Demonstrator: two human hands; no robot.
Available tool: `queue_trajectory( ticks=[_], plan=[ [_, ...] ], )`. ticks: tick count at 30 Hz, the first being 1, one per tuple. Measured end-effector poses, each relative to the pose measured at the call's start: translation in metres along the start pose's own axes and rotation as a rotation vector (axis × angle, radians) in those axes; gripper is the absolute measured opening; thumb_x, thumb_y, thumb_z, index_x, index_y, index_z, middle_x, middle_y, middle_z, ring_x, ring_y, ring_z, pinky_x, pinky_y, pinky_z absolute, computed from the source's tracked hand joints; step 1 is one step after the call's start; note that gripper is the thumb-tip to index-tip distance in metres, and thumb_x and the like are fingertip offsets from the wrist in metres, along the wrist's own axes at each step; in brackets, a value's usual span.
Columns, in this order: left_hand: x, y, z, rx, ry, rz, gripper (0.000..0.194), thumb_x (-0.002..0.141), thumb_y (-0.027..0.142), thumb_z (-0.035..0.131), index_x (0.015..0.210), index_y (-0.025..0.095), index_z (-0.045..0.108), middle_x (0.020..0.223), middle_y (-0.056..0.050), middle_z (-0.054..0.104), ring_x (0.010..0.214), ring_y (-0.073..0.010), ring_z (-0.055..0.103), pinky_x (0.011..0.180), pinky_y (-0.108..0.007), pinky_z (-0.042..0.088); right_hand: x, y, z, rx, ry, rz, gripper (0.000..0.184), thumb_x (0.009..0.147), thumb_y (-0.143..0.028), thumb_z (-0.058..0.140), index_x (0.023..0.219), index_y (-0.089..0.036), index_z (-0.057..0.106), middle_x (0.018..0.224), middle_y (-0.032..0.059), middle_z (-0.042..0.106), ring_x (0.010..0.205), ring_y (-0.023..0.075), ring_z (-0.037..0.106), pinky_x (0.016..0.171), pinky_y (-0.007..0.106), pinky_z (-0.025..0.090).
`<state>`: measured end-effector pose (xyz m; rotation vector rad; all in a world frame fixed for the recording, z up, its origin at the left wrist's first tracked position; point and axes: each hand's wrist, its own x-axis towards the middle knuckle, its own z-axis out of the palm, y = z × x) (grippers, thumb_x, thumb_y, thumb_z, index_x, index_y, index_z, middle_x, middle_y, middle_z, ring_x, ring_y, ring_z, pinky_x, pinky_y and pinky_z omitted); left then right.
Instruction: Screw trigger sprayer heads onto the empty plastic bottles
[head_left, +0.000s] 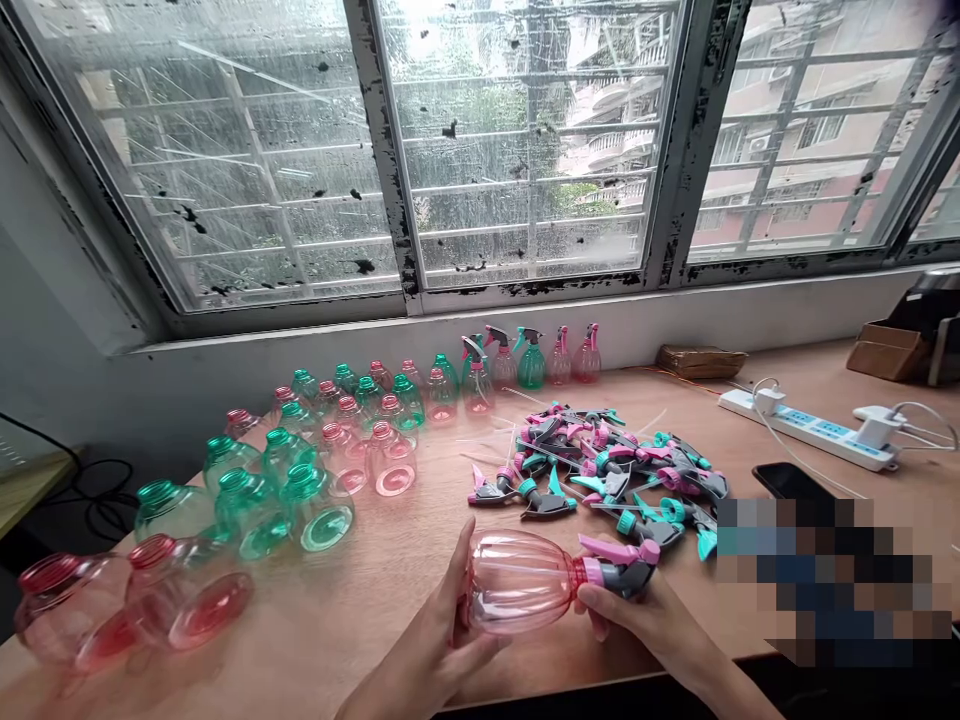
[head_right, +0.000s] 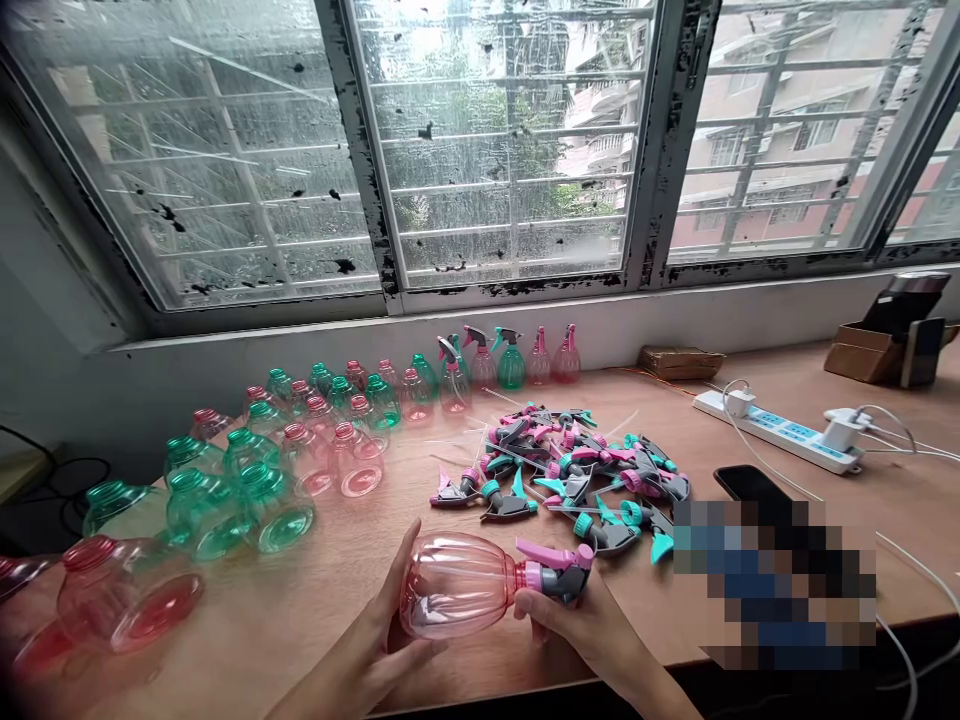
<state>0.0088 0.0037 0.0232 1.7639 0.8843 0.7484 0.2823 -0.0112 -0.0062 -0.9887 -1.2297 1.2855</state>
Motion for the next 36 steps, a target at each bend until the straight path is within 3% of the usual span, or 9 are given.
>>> queue_trajectory(
  ticks=[2, 5, 10, 13, 17, 20, 22, 27, 36],
  plan=[
    [0.001, 0.001, 0.000, -0.007, -0.004, 0.004, 0.106, 0.093, 0.046, 0.066, 0.159, 0.035, -0.016, 0.133, -0.008, 0.062, 0.119, -0.0250, 0.060, 0.114, -0.045, 0.036, 0.000, 0.000, 0.000, 0.000, 0.003, 0.004, 0.034, 0.081, -0.049, 0.080, 0.073, -0.016, 0.077, 0.060, 0.0015, 0.067, 0.057, 0.0172, 0.059, 0.057, 0.030, 0.049],
    [0.001, 0.005, -0.001, -0.001, 0.015, 0.003, 0.121, 0.082, 0.047, 0.080, 0.161, 0.028, -0.010, 0.145, -0.012, 0.055, 0.134, -0.0314, 0.050, 0.118, -0.045, 0.031, -0.001, -0.002, 0.002, 0.016, 0.020, 0.005, 0.032, 0.079, -0.049, 0.082, 0.080, -0.017, 0.076, 0.060, -0.0001, 0.067, 0.056, 0.0161, 0.058, 0.057, 0.030, 0.047],
    [0.001, 0.010, -0.002, -0.022, 0.011, -0.015, 0.099, 0.083, 0.044, 0.079, 0.160, 0.022, 0.020, 0.149, -0.013, 0.053, 0.138, -0.0331, 0.047, 0.118, -0.042, 0.034, -0.002, -0.003, 0.003, 0.017, -0.004, 0.004, 0.031, 0.080, -0.047, 0.081, 0.073, -0.017, 0.075, 0.061, 0.0003, 0.067, 0.057, 0.0164, 0.058, 0.057, 0.029, 0.047],
    [0.002, -0.001, -0.004, 0.093, 0.040, 0.009, 0.102, 0.084, 0.038, 0.077, 0.161, 0.027, 0.012, 0.155, -0.012, 0.046, 0.138, -0.0332, 0.046, 0.117, -0.044, 0.036, -0.001, 0.000, 0.000, -0.010, -0.009, 0.007, 0.032, 0.082, -0.047, 0.079, 0.076, -0.016, 0.076, 0.061, 0.0012, 0.067, 0.057, 0.0164, 0.058, 0.058, 0.030, 0.048],
    [0.004, -0.018, -0.006, 0.169, 0.035, 0.040, 0.099, 0.091, 0.033, 0.067, 0.161, 0.037, -0.004, 0.153, -0.012, 0.045, 0.120, -0.0277, 0.061, 0.109, -0.044, 0.043, 0.000, 0.002, -0.001, -0.022, -0.015, 0.009, 0.033, 0.083, -0.047, 0.079, 0.076, -0.015, 0.076, 0.061, 0.0016, 0.067, 0.057, 0.0164, 0.060, 0.058, 0.029, 0.049],
    [0.005, -0.016, -0.006, 0.156, 0.050, 0.024, 0.119, 0.080, 0.034, 0.081, 0.160, 0.036, -0.007, 0.153, -0.010, 0.045, 0.128, -0.0306, 0.055, 0.114, -0.045, 0.039, 0.000, 0.001, 0.000, -0.020, -0.014, 0.006, 0.032, 0.083, -0.047, 0.079, 0.076, -0.016, 0.075, 0.062, 0.0009, 0.068, 0.058, 0.0159, 0.060, 0.058, 0.029, 0.049],
    [0.004, -0.010, -0.005, 0.120, 0.061, 0.015, 0.122, 0.076, 0.040, 0.085, 0.162, 0.031, 0.000, 0.152, -0.012, 0.046, 0.135, -0.0333, 0.049, 0.117, -0.046, 0.034, 0.001, 0.000, 0.001, -0.019, -0.025, -0.002, 0.030, 0.082, -0.046, 0.080, 0.073, -0.018, 0.072, 0.061, -0.0008, 0.066, 0.056, 0.0149, 0.058, 0.057, 0.028, 0.048],
    [0.003, -0.002, -0.005, 0.111, 0.078, -0.004, 0.099, 0.078, 0.047, 0.082, 0.157, 0.026, 0.027, 0.154, -0.014, 0.045, 0.134, -0.0344, 0.050, 0.116, -0.045, 0.037, 0.001, 0.001, 0.001, -0.020, -0.036, 0.000, 0.028, 0.081, -0.043, 0.081, 0.072, -0.019, 0.068, 0.058, -0.0024, 0.065, 0.054, 0.0140, 0.056, 0.055, 0.027, 0.046],
    [0.007, -0.013, -0.004, 0.069, 0.075, 0.029, 0.124, 0.077, 0.036, 0.087, 0.160, 0.039, -0.005, 0.161, -0.010, 0.034, 0.146, -0.0320, 0.037, 0.123, -0.047, 0.023, -0.001, 0.000, -0.001, -0.043, -0.022, 0.011, 0.031, 0.083, -0.046, 0.079, 0.072, -0.017, 0.073, 0.061, 0.0010, 0.067, 0.058, 0.0166, 0.060, 0.059, 0.030, 0.049]
  ],
)
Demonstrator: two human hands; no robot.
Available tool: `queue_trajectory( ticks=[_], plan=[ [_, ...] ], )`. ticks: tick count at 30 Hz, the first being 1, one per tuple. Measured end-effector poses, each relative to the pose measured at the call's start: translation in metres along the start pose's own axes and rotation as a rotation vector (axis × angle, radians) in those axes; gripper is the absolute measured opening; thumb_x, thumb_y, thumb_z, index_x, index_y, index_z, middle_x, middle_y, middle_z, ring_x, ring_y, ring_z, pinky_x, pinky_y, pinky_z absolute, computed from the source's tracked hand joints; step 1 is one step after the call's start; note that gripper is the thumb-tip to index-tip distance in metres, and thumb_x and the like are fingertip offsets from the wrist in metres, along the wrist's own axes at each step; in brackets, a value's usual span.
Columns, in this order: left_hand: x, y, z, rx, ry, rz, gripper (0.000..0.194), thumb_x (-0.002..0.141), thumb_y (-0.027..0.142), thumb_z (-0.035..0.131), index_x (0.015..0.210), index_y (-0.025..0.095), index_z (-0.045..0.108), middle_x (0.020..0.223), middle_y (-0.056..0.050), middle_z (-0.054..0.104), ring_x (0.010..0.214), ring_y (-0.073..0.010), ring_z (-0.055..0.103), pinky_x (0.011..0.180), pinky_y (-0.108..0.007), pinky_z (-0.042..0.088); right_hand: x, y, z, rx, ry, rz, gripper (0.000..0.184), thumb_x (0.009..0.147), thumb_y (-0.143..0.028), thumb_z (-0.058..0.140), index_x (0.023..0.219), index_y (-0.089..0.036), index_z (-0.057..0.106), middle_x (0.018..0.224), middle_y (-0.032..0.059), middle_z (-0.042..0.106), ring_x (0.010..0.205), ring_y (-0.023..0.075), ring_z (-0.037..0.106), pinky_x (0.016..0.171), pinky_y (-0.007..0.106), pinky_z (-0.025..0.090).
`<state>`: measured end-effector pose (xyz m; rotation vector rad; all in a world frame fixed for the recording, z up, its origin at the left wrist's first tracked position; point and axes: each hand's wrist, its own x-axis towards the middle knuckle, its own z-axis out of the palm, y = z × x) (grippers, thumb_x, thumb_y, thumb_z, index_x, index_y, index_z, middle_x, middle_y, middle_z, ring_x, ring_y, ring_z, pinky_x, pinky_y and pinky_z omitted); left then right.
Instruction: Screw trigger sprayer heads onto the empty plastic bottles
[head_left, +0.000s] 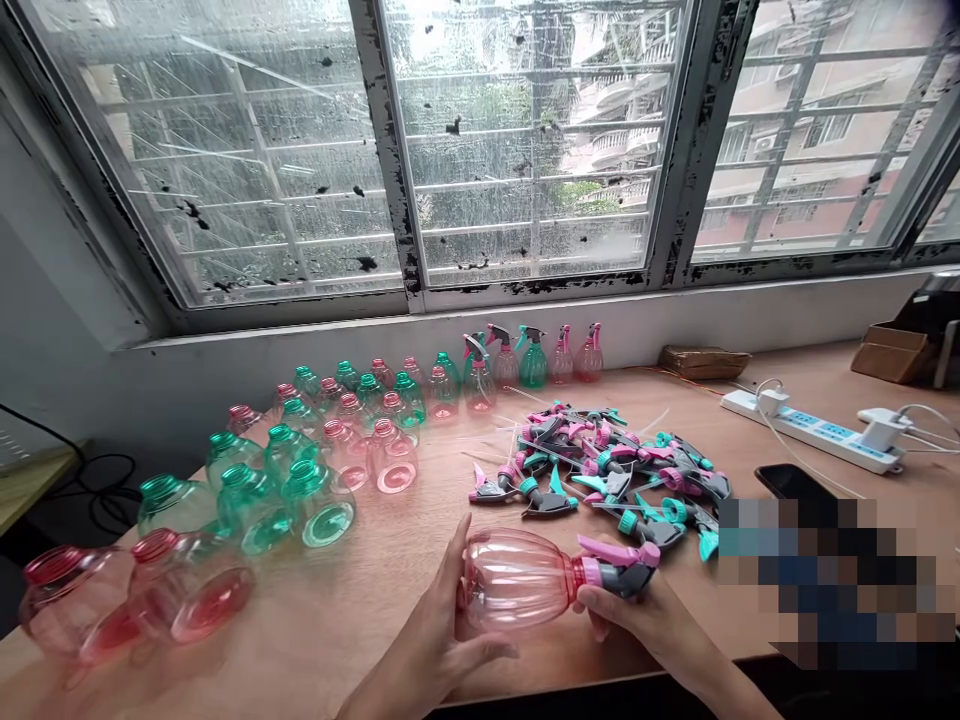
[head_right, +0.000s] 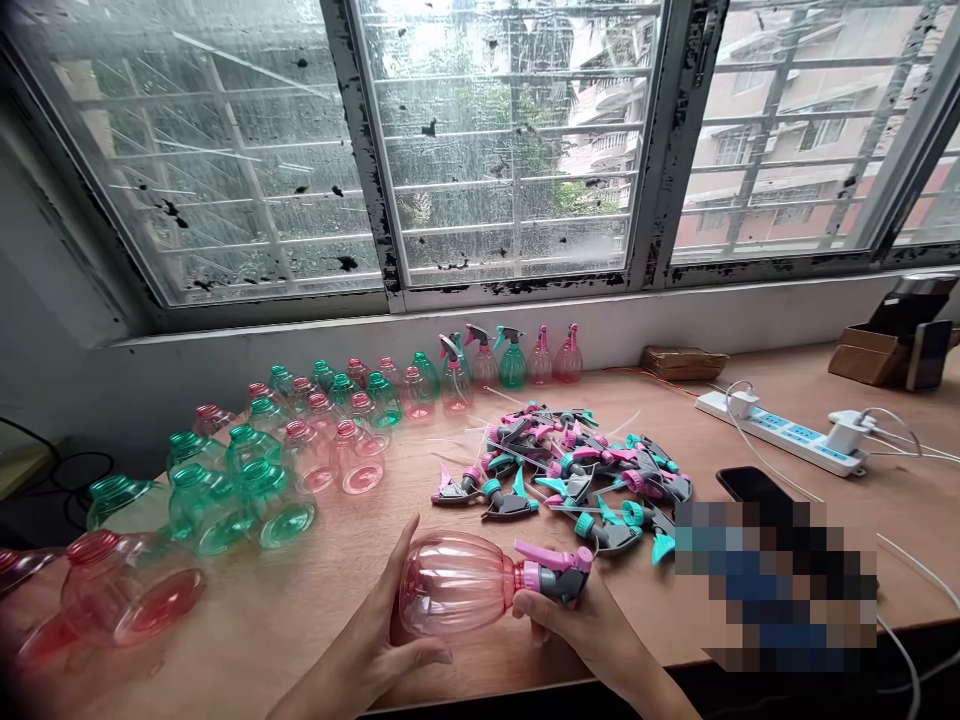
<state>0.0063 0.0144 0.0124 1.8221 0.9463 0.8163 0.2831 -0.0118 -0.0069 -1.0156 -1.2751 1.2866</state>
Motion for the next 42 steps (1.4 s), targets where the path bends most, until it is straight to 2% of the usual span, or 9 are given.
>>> queue_trajectory(
  ticks=[3, 8, 14, 20, 23, 27, 33, 39, 42],
  plan=[
    [-0.002, 0.002, 0.000, -0.023, 0.013, -0.016, 0.130, 0.072, 0.041, 0.090, 0.160, 0.037, -0.006, 0.161, -0.010, 0.033, 0.143, -0.0333, 0.038, 0.122, -0.047, 0.025, 0.000, -0.001, 0.001, 0.001, 0.017, 0.001, 0.030, 0.081, -0.047, 0.080, 0.076, -0.018, 0.072, 0.059, 0.0003, 0.068, 0.056, 0.0165, 0.058, 0.058, 0.029, 0.047],
    [-0.004, 0.007, -0.001, -0.006, 0.028, -0.003, 0.103, 0.080, 0.045, 0.082, 0.160, 0.035, 0.019, 0.147, -0.011, 0.046, 0.120, -0.0293, 0.055, 0.108, -0.042, 0.042, 0.001, -0.002, 0.002, -0.015, 0.025, -0.014, 0.030, 0.083, -0.046, 0.078, 0.076, -0.018, 0.071, 0.058, -0.0007, 0.067, 0.056, 0.0166, 0.058, 0.058, 0.029, 0.047],
    [0.000, -0.013, 0.000, 0.015, 0.005, 0.080, 0.095, 0.092, 0.038, 0.070, 0.161, 0.038, 0.004, 0.126, -0.008, 0.058, 0.096, -0.0195, 0.063, 0.096, -0.038, 0.050, 0.000, -0.002, 0.000, -0.035, 0.026, -0.003, 0.034, 0.084, -0.045, 0.077, 0.065, -0.019, 0.067, 0.058, 0.0005, 0.067, 0.058, 0.0166, 0.058, 0.060, 0.030, 0.048],
    [-0.002, -0.008, 0.000, -0.019, -0.012, 0.077, 0.108, 0.088, 0.036, 0.076, 0.160, 0.040, -0.005, 0.167, -0.008, 0.025, 0.148, -0.0317, 0.035, 0.123, -0.047, 0.025, 0.000, -0.005, 0.002, -0.023, 0.018, -0.013, 0.033, 0.082, -0.047, 0.078, 0.067, -0.019, 0.066, 0.057, -0.0015, 0.065, 0.056, 0.0155, 0.057, 0.058, 0.029, 0.045],
    [-0.004, -0.002, 0.000, -0.022, -0.024, 0.034, 0.103, 0.088, 0.038, 0.075, 0.162, 0.035, 0.004, 0.169, -0.009, 0.022, 0.153, -0.0334, 0.025, 0.127, -0.048, 0.015, 0.000, -0.003, 0.002, -0.032, 0.029, 0.006, 0.035, 0.082, -0.048, 0.078, 0.066, -0.019, 0.066, 0.058, -0.0009, 0.066, 0.057, 0.0159, 0.057, 0.059, 0.029, 0.047],
    [-0.004, -0.004, 0.000, 0.008, 0.006, 0.074, 0.098, 0.089, 0.039, 0.074, 0.162, 0.033, 0.009, 0.169, -0.009, 0.021, 0.153, -0.0338, 0.026, 0.126, -0.049, 0.017, 0.000, -0.001, 0.000, -0.049, 0.047, 0.001, 0.035, 0.083, -0.047, 0.077, 0.065, -0.018, 0.069, 0.058, 0.0007, 0.068, 0.058, 0.0172, 0.058, 0.061, 0.031, 0.047],
    [-0.005, 0.002, 0.002, 0.002, -0.036, 0.070, 0.086, 0.099, 0.035, 0.059, 0.161, 0.038, -0.002, 0.154, -0.009, 0.048, 0.121, -0.0230, 0.061, 0.117, -0.044, 0.035, 0.001, -0.004, 0.001, -0.015, 0.037, -0.023, 0.034, 0.084, -0.048, 0.077, 0.070, -0.018, 0.073, 0.056, 0.0004, 0.066, 0.056, 0.0166, 0.058, 0.058, 0.030, 0.047],
    [-0.007, 0.014, 0.001, -0.020, -0.022, 0.036, 0.104, 0.090, 0.040, 0.072, 0.161, 0.035, -0.005, 0.167, -0.010, 0.026, 0.141, -0.0319, 0.044, 0.120, -0.047, 0.032, 0.001, -0.003, 0.003, 0.014, 0.048, 0.002, 0.033, 0.079, -0.049, 0.081, 0.075, -0.018, 0.071, 0.059, -0.0006, 0.069, 0.056, 0.0160, 0.059, 0.059, 0.031, 0.048],
    [-0.006, 0.011, 0.000, -0.006, -0.038, 0.034, 0.098, 0.091, 0.038, 0.071, 0.162, 0.032, 0.004, 0.163, -0.011, 0.033, 0.140, -0.0313, 0.045, 0.120, -0.047, 0.032, 0.000, -0.004, 0.002, -0.007, 0.044, 0.007, 0.036, 0.080, -0.049, 0.080, 0.066, -0.018, 0.068, 0.059, 0.0000, 0.068, 0.057, 0.0165, 0.059, 0.060, 0.032, 0.048]
  ],
)
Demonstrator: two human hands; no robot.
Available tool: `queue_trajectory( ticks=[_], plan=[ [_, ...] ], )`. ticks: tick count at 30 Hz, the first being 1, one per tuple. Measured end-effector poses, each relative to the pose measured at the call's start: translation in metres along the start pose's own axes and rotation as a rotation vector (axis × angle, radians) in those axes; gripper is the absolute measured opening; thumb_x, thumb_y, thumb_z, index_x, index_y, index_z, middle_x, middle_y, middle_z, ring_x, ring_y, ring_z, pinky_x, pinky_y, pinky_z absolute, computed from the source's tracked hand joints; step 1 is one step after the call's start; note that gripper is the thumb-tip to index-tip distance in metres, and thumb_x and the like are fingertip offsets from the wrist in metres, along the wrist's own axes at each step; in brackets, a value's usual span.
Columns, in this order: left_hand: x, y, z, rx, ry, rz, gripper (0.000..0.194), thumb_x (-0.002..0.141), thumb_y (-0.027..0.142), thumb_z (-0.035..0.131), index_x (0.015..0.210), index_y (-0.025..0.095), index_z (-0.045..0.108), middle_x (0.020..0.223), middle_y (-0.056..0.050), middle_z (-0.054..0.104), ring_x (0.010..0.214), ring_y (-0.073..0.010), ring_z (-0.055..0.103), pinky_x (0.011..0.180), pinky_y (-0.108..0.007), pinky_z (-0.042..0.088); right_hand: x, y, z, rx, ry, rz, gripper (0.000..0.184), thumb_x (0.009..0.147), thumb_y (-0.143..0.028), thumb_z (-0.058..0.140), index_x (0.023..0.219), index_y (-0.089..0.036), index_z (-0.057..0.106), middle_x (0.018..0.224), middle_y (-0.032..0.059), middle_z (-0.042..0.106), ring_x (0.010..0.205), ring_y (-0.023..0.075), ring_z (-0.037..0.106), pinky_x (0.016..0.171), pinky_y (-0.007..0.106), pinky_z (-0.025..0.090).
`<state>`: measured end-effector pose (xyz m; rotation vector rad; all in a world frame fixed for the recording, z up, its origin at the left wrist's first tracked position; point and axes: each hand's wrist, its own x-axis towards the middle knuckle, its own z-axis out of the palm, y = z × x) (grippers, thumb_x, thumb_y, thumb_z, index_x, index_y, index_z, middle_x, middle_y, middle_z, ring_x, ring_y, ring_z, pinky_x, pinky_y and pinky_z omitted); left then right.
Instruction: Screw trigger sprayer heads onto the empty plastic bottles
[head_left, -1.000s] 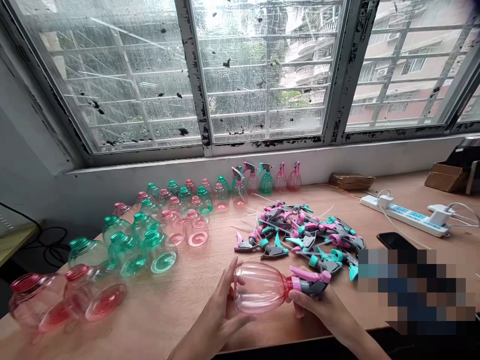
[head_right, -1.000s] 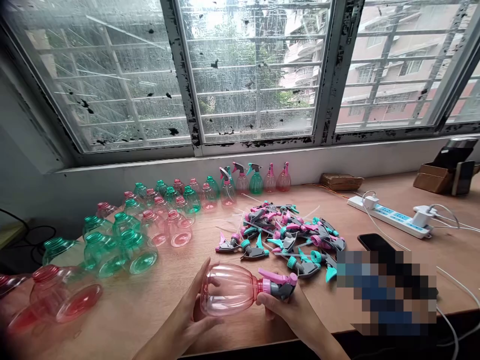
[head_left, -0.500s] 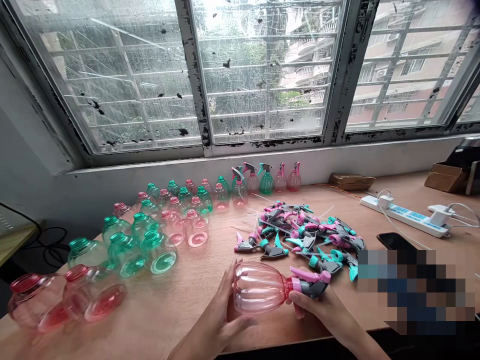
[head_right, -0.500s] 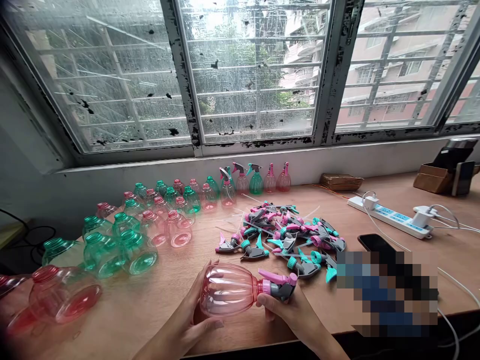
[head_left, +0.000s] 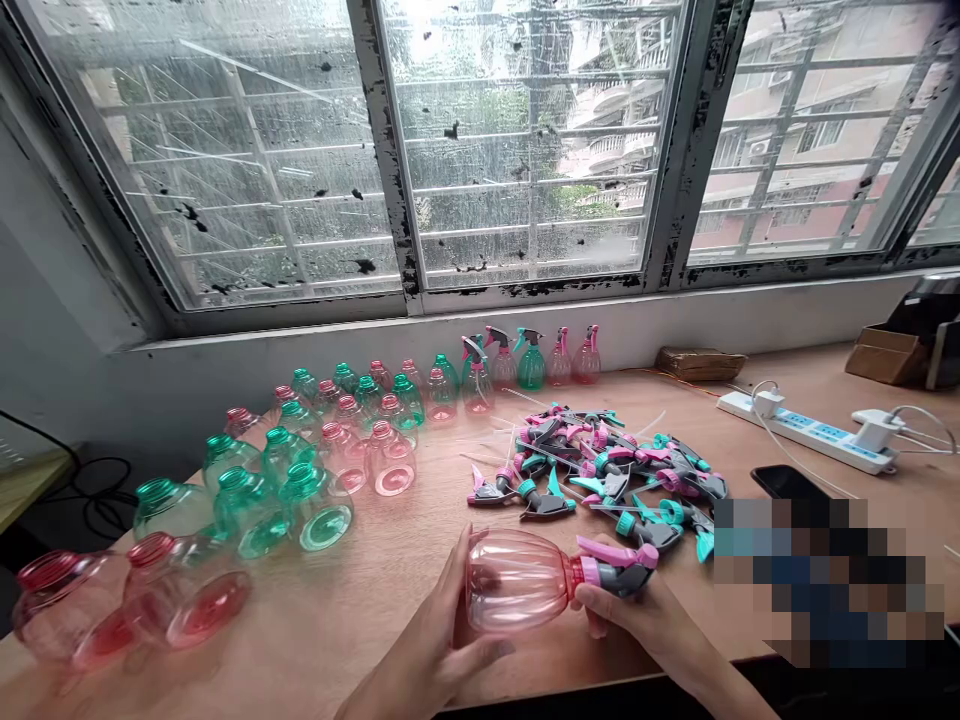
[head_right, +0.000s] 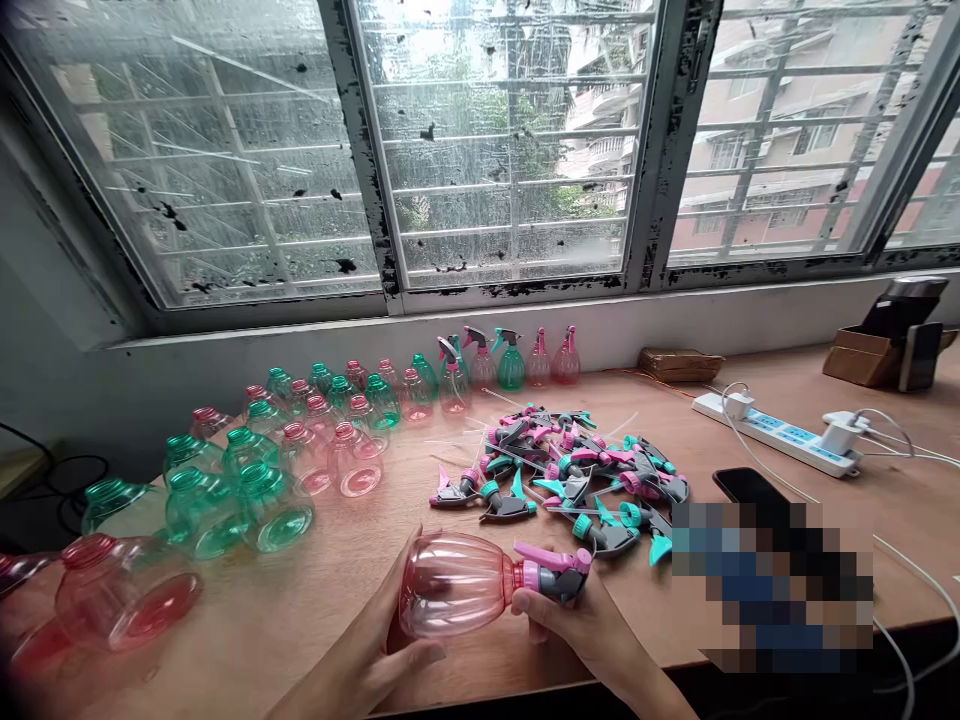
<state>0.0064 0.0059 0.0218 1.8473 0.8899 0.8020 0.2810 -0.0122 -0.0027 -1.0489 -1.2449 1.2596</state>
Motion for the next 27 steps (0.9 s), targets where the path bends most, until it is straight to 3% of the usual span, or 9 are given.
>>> queue_trajectory(
  ticks=[4, 8, 11, 15, 21, 27],
  plan=[
    [0.001, -0.007, 0.000, 0.014, 0.006, 0.026, 0.096, 0.093, 0.029, 0.068, 0.161, 0.039, 0.001, 0.163, -0.008, 0.034, 0.134, -0.0276, 0.051, 0.119, -0.044, 0.034, 0.000, -0.001, -0.001, 0.015, -0.005, -0.002, 0.034, 0.081, -0.049, 0.080, 0.070, -0.017, 0.071, 0.059, 0.0005, 0.068, 0.057, 0.0165, 0.058, 0.060, 0.031, 0.048],
    [0.001, -0.007, 0.001, 0.028, -0.002, 0.006, 0.101, 0.092, 0.029, 0.071, 0.160, 0.041, -0.002, 0.156, -0.007, 0.044, 0.136, -0.0282, 0.050, 0.120, -0.047, 0.031, 0.000, 0.000, -0.002, -0.010, -0.010, -0.005, 0.036, 0.082, -0.050, 0.078, 0.073, -0.016, 0.073, 0.059, 0.0012, 0.068, 0.057, 0.0170, 0.060, 0.059, 0.031, 0.047],
    [0.001, -0.002, 0.001, -0.019, 0.007, -0.002, 0.113, 0.086, 0.037, 0.078, 0.160, 0.037, -0.006, 0.162, -0.011, 0.035, 0.138, -0.0324, 0.047, 0.120, -0.049, 0.030, 0.000, 0.001, 0.000, 0.006, -0.013, -0.002, 0.034, 0.080, -0.049, 0.080, 0.076, -0.017, 0.071, 0.059, -0.0005, 0.067, 0.056, 0.0164, 0.059, 0.059, 0.030, 0.047],
    [0.001, 0.002, 0.001, -0.028, 0.012, -0.020, 0.103, 0.088, 0.041, 0.074, 0.162, 0.034, 0.003, 0.164, -0.010, 0.030, 0.142, -0.0335, 0.042, 0.121, -0.048, 0.029, 0.000, -0.002, 0.002, 0.047, 0.002, 0.002, 0.033, 0.079, -0.048, 0.082, 0.086, -0.019, 0.068, 0.058, -0.0029, 0.066, 0.055, 0.0163, 0.057, 0.057, 0.030, 0.046],
    [0.002, -0.003, 0.000, 0.017, 0.006, -0.039, 0.102, 0.089, 0.034, 0.074, 0.162, 0.034, 0.002, 0.136, -0.010, 0.059, 0.121, -0.0262, 0.059, 0.115, -0.044, 0.036, 0.001, -0.002, 0.000, 0.021, -0.030, -0.020, 0.035, 0.082, -0.048, 0.078, 0.066, -0.019, 0.066, 0.059, -0.0009, 0.065, 0.057, 0.0159, 0.056, 0.057, 0.030, 0.046],
    [0.000, -0.004, 0.000, 0.017, 0.014, -0.011, 0.096, 0.093, 0.031, 0.069, 0.160, 0.040, 0.001, 0.147, -0.008, 0.053, 0.123, -0.0250, 0.059, 0.113, -0.042, 0.039, 0.001, 0.001, -0.002, -0.001, -0.003, -0.012, 0.036, 0.082, -0.050, 0.077, 0.068, -0.018, 0.071, 0.059, 0.0008, 0.068, 0.057, 0.0171, 0.058, 0.059, 0.031, 0.047]
  ],
)
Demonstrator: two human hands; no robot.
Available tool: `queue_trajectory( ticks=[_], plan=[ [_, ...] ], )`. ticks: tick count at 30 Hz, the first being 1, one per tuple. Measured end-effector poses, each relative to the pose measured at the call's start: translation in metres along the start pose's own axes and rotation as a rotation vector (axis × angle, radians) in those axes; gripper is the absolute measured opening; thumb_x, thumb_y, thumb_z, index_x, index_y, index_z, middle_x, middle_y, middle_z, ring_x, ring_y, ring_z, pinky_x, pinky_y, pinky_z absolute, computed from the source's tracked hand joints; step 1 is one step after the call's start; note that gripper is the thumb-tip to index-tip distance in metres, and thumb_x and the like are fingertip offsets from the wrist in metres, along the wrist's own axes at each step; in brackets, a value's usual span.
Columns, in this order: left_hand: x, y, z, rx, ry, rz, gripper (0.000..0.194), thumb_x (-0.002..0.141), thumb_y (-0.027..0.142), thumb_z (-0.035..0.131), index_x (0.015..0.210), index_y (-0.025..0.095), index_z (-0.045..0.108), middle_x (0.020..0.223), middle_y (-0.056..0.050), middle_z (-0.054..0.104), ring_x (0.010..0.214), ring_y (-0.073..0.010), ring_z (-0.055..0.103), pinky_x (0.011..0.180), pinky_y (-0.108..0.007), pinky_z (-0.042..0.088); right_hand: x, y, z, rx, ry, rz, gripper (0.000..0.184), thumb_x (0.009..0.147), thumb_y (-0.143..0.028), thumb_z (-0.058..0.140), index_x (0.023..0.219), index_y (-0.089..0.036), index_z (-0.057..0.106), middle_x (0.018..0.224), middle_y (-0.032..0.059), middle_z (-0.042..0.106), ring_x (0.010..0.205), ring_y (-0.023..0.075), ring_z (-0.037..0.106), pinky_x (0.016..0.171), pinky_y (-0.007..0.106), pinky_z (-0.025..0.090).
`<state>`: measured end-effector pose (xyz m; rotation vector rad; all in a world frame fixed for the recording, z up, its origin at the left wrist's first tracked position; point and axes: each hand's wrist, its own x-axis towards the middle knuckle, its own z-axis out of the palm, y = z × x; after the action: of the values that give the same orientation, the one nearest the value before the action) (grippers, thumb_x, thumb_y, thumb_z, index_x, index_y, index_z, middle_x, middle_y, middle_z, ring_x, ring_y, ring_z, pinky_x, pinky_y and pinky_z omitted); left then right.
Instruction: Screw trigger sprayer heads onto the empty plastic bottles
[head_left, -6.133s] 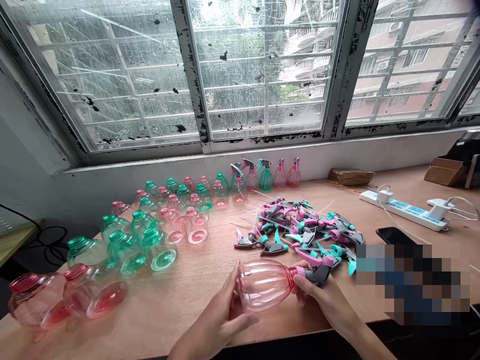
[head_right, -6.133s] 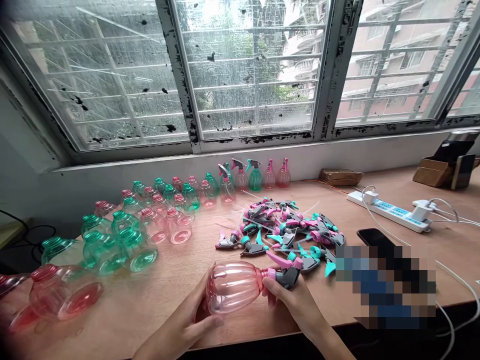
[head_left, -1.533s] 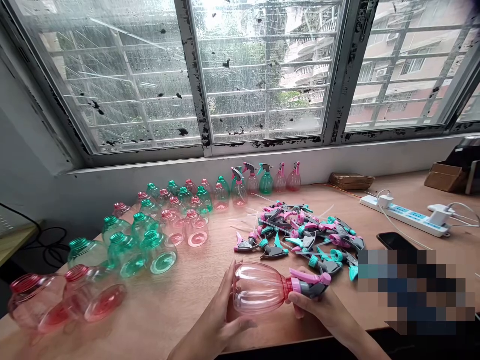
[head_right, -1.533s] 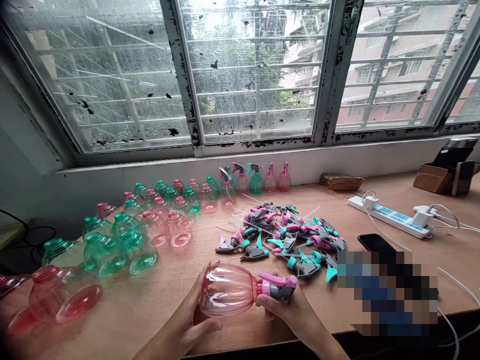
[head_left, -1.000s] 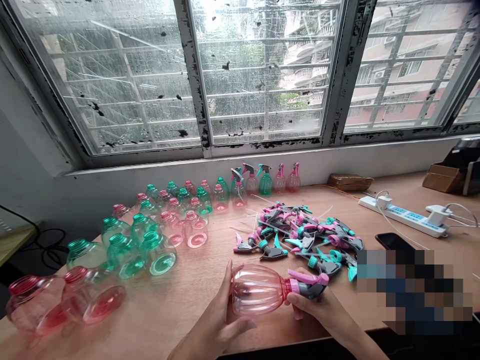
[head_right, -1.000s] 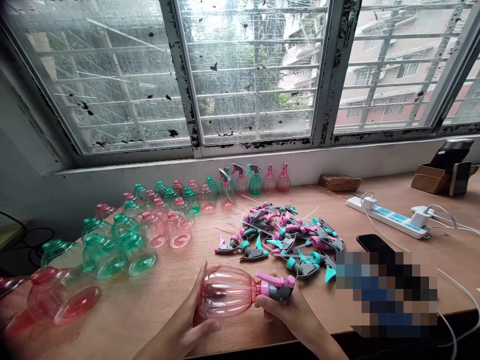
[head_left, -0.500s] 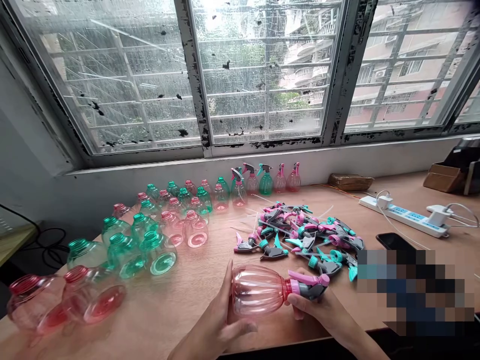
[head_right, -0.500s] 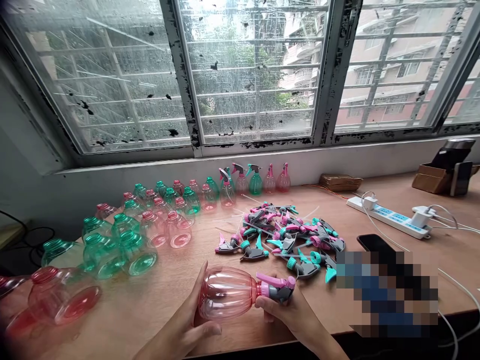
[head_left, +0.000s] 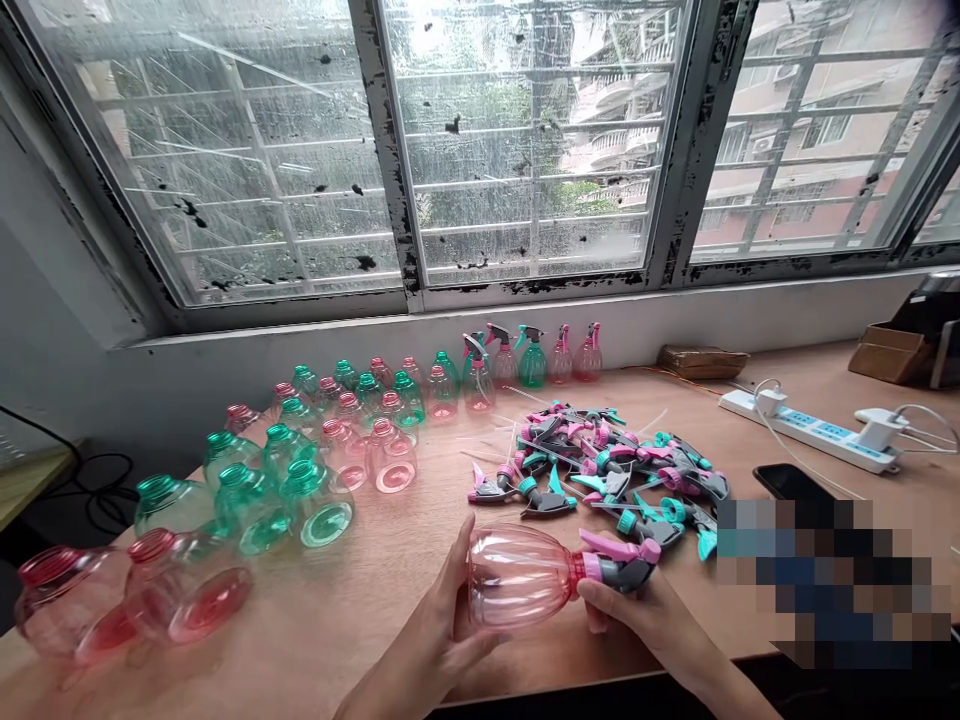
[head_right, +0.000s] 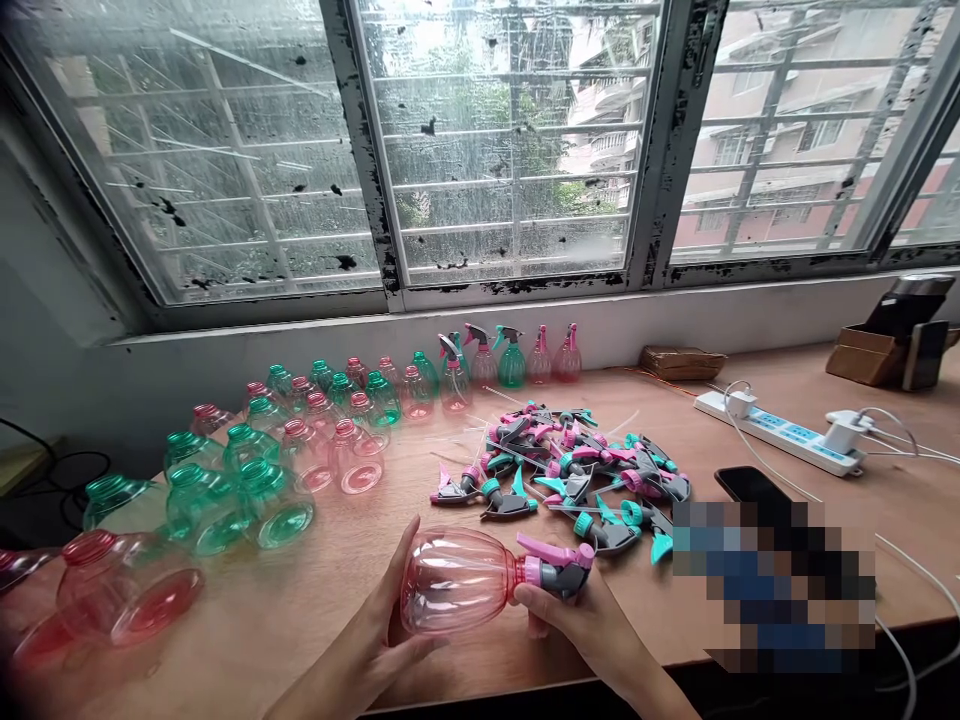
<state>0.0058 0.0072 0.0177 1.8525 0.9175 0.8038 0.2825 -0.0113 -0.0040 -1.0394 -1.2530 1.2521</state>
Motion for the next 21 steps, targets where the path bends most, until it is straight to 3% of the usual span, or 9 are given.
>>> queue_trajectory(
  ticks=[5, 10, 12, 15, 18, 21],
  plan=[
    [0.000, -0.001, 0.000, 0.017, 0.016, 0.010, 0.107, 0.086, 0.035, 0.078, 0.160, 0.041, 0.000, 0.158, -0.008, 0.042, 0.130, -0.0288, 0.055, 0.118, -0.047, 0.034, 0.000, -0.003, 0.002, 0.025, 0.032, -0.007, 0.034, 0.081, -0.052, 0.077, 0.087, -0.018, 0.074, 0.057, -0.0009, 0.068, 0.055, 0.0178, 0.059, 0.060, 0.032, 0.046],
    [-0.002, 0.006, -0.002, -0.017, -0.014, -0.004, 0.093, 0.096, 0.045, 0.063, 0.161, 0.036, -0.003, 0.166, -0.008, 0.030, 0.139, -0.0309, 0.046, 0.120, -0.046, 0.031, 0.001, -0.005, 0.002, 0.024, 0.021, -0.027, 0.039, 0.083, -0.052, 0.076, 0.063, -0.019, 0.069, 0.060, 0.0013, 0.067, 0.056, 0.0175, 0.058, 0.058, 0.031, 0.048],
    [-0.002, 0.008, -0.002, 0.013, -0.024, -0.008, 0.091, 0.096, 0.043, 0.063, 0.161, 0.036, 0.000, 0.167, -0.007, 0.028, 0.139, -0.0301, 0.046, 0.120, -0.044, 0.032, 0.002, -0.005, 0.001, 0.016, 0.015, -0.041, 0.040, 0.085, -0.050, 0.075, 0.060, -0.019, 0.068, 0.059, 0.0021, 0.068, 0.056, 0.0166, 0.057, 0.059, 0.030, 0.048],
    [-0.002, 0.009, -0.001, 0.065, -0.034, 0.001, 0.095, 0.094, 0.034, 0.067, 0.161, 0.039, -0.001, 0.168, -0.005, 0.024, 0.135, -0.0271, 0.050, 0.118, -0.040, 0.035, 0.002, -0.004, 0.001, 0.031, 0.044, -0.048, 0.030, 0.086, -0.048, 0.075, 0.079, -0.018, 0.073, 0.056, 0.0003, 0.068, 0.054, 0.0158, 0.056, 0.058, 0.029, 0.047],
    [-0.002, 0.009, 0.001, 0.096, -0.030, 0.022, 0.089, 0.097, 0.027, 0.060, 0.160, 0.043, -0.002, 0.165, -0.004, 0.030, 0.129, -0.0234, 0.055, 0.115, -0.039, 0.037, 0.002, -0.004, 0.002, 0.055, 0.072, -0.044, 0.031, 0.084, -0.047, 0.077, 0.093, -0.018, 0.073, 0.056, -0.0014, 0.068, 0.052, 0.0160, 0.056, 0.057, 0.029, 0.047],
    [-0.002, 0.007, 0.002, 0.056, -0.021, 0.029, 0.092, 0.098, 0.028, 0.060, 0.159, 0.043, -0.007, 0.163, -0.005, 0.033, 0.122, -0.0220, 0.059, 0.114, -0.040, 0.038, 0.002, -0.004, 0.002, 0.042, 0.061, -0.041, 0.031, 0.085, -0.048, 0.076, 0.080, -0.018, 0.072, 0.055, -0.0001, 0.068, 0.053, 0.0162, 0.057, 0.057, 0.029, 0.047]
  ],
)
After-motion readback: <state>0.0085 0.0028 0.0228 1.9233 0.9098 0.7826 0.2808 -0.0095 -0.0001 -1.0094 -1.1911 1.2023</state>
